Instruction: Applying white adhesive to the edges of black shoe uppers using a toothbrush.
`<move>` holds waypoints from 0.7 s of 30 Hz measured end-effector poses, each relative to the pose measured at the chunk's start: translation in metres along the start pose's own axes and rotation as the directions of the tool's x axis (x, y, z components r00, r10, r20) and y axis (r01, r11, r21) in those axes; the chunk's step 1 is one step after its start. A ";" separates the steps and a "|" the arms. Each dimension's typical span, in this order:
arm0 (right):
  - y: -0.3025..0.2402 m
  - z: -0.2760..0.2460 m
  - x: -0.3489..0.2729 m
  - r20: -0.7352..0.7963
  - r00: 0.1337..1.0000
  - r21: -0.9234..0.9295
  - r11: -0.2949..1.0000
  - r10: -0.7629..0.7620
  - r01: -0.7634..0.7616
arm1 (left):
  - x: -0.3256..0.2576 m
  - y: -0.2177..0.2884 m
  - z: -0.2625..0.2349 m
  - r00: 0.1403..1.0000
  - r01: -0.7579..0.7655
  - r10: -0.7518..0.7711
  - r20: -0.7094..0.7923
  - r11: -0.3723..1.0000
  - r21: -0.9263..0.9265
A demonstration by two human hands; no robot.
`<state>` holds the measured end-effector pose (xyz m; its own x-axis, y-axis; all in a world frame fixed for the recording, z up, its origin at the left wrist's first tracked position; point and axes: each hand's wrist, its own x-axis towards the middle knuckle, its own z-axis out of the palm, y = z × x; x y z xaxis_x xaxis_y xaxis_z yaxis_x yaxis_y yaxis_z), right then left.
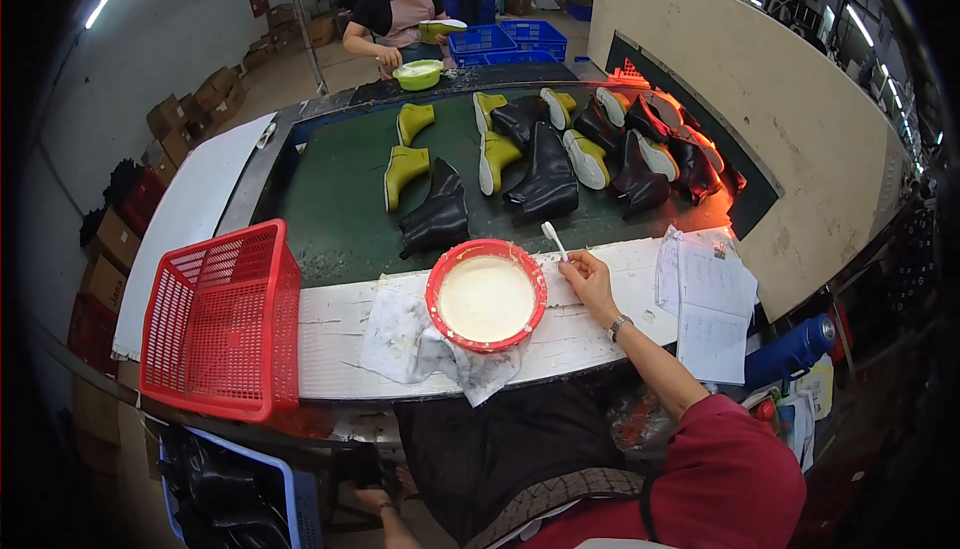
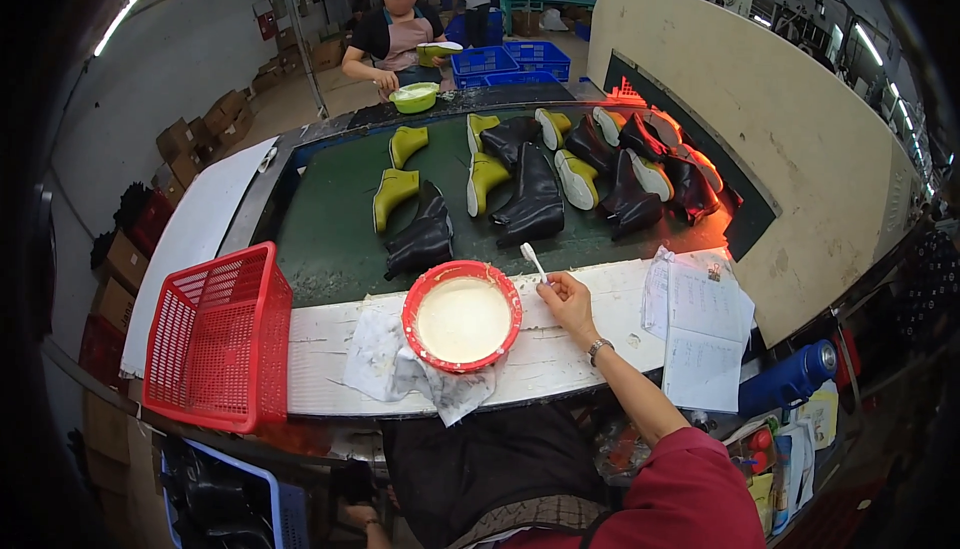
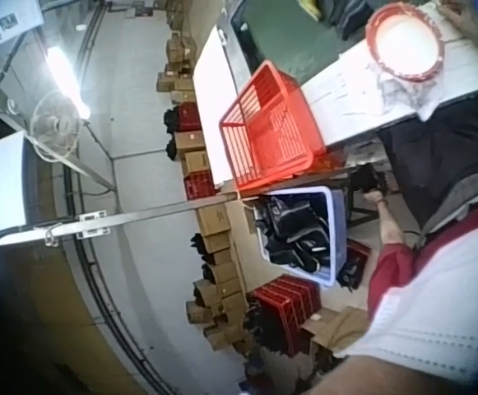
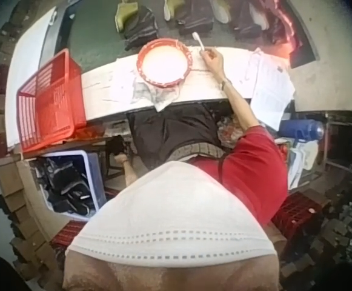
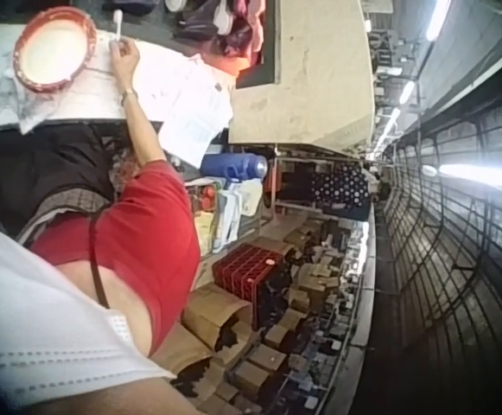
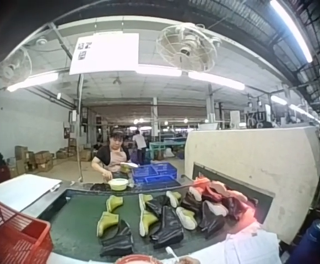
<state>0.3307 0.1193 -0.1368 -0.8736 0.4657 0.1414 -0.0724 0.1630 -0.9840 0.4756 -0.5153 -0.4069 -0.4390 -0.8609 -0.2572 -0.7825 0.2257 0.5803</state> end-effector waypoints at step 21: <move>0.017 0.006 0.000 -0.095 0.986 -0.072 0.989 -0.133 0.127 | -0.234 0.219 -0.215 0.430 -0.895 0.895 -0.119 0.440 0.076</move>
<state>0.3267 0.1164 -0.1542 -0.8062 0.5205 0.2811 -0.1475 0.2833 -0.9476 0.5019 -0.3621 -0.0530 -0.8364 -0.2223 0.5010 0.0151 0.9044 0.4265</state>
